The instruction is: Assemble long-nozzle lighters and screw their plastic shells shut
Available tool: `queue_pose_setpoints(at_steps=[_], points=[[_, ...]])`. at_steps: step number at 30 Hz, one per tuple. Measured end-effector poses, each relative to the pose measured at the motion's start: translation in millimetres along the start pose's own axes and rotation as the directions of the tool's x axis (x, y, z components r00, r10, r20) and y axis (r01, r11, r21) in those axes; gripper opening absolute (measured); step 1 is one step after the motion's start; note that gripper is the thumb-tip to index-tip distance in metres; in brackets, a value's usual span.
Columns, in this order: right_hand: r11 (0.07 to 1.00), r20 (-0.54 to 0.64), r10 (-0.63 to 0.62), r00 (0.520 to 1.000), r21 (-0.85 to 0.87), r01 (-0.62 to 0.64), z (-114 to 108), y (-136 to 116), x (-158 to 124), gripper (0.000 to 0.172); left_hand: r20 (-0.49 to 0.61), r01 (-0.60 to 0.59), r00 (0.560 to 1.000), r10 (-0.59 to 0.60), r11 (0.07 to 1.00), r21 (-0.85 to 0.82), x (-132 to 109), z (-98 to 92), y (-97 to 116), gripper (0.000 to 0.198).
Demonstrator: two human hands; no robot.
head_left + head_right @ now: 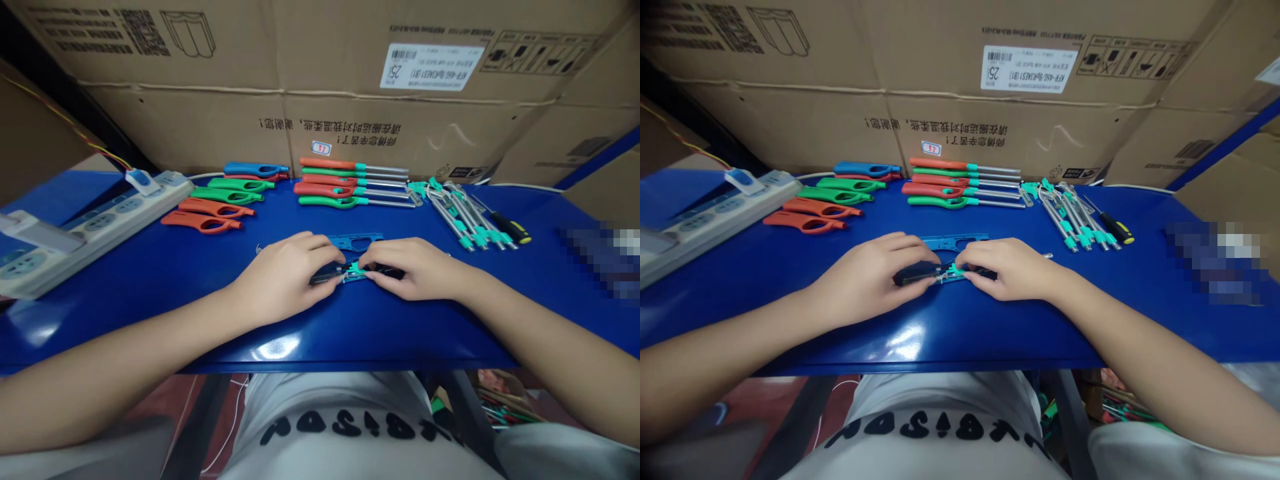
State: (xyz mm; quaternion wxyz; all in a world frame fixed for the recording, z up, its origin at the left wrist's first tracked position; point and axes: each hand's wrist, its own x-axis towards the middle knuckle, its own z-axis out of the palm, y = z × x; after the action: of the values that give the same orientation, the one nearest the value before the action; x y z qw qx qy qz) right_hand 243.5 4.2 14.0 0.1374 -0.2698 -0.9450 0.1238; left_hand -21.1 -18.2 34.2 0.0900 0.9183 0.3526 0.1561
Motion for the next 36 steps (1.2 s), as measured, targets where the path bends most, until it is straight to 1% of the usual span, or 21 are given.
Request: queue_pose_setpoints(at_steps=[2, 4, 8, 11, 14, 17, 19, 23, 27, 33, 36], points=[[1.000, 0.006, -0.007, 1.000, 0.003, 0.007, -1, 0, -1, 0.019, 0.036, -0.085, 0.996, 0.085, 0.996, 0.019, 1, 0.5, 0, 0.019], [1.000, 0.001, -0.009, 1.000, 0.001, 0.009, -1, 0, -1, 0.019, 0.076, -0.104, 0.992, 0.101, 0.994, 0.039, 2, 1.5, 0, 0.019], [1.000, -0.016, -0.010, 1.000, -0.011, 0.010, -1, 2, 0, 0.020, 0.101, -0.070, 0.993, 0.062, 0.995, 0.076, 1, 0.6, -2, 0.021], [0.998, -0.021, -0.025, 0.999, 0.056, 0.026, -4, 5, -1, 0.021, 0.128, -0.040, 0.991, 0.028, 0.995, 0.092, 0, -2.7, -6, 0.025], [0.993, -0.018, -0.022, 1.000, 0.117, 0.024, -9, 8, -4, 0.021, 0.162, -0.012, 0.987, 0.003, 0.999, 0.050, 1, -4.6, -12, 0.030], [0.993, 0.015, 0.017, 1.000, 0.120, -0.019, -10, 11, -5, 0.019, 0.175, -0.010, 0.985, 0.010, 1.000, 0.001, 2, -3.9, -17, 0.028], [0.992, 0.035, 0.033, 0.999, 0.124, -0.037, -10, 11, -5, 0.018, 0.174, -0.022, 0.984, 0.022, 1.000, -0.004, 3, -3.1, -18, 0.027], [0.989, 0.034, 0.039, 0.999, 0.140, -0.043, -9, 10, -3, 0.018, 0.175, -0.043, 0.984, 0.040, 0.999, 0.011, 4, -2.3, -18, 0.027], [0.994, 0.032, 0.032, 0.999, 0.101, -0.035, -9, 8, -3, 0.019, 0.167, -0.067, 0.984, 0.064, 0.998, 0.011, 5, -0.3, -18, 0.026], [1.000, 0.022, 0.023, 1.000, 0.013, -0.023, -10, 8, -4, 0.020, 0.078, -0.095, 0.992, 0.095, 0.995, -0.014, 5, 7.5, -19, 0.022], [0.999, 0.033, 0.047, 0.998, -0.010, -0.047, -13, 10, -6, 0.018, 0.043, -0.099, 0.994, 0.100, 0.994, -0.038, 6, 8.6, -22, 0.020]])
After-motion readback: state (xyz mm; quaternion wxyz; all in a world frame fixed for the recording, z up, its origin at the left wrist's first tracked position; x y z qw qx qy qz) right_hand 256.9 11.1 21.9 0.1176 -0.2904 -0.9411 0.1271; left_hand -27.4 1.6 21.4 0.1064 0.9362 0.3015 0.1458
